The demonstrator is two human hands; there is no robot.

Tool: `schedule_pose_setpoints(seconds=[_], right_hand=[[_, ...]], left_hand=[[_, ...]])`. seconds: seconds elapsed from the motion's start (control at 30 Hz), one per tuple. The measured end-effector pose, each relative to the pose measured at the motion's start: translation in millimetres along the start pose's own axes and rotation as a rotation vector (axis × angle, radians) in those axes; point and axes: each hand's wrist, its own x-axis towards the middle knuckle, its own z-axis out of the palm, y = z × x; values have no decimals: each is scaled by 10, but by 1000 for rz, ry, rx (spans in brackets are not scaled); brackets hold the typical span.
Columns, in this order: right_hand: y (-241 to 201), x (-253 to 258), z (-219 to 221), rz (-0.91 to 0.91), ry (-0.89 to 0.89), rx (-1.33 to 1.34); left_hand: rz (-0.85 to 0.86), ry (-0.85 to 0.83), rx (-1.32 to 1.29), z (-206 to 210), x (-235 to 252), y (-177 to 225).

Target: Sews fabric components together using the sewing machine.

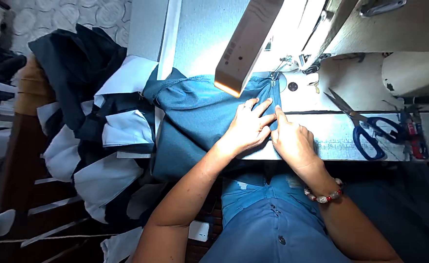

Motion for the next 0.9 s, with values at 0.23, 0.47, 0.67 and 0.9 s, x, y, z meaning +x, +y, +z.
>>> schedule_pose_setpoints(seconds=[0.23,0.47,0.67,0.9], right_hand=[[2,40,6,-12,-3,46],[27,54,-18,-23,-43,80],[-35,133,-79,-5,-52,54],[-33,292,-91,-44,-36,72]], left_hand=[[-48,29,85,52,-108,103],[19,71,57,81,-91,-43],[17,52,67,44,-18,-96],[-8,32,89,-5,101,-198]])
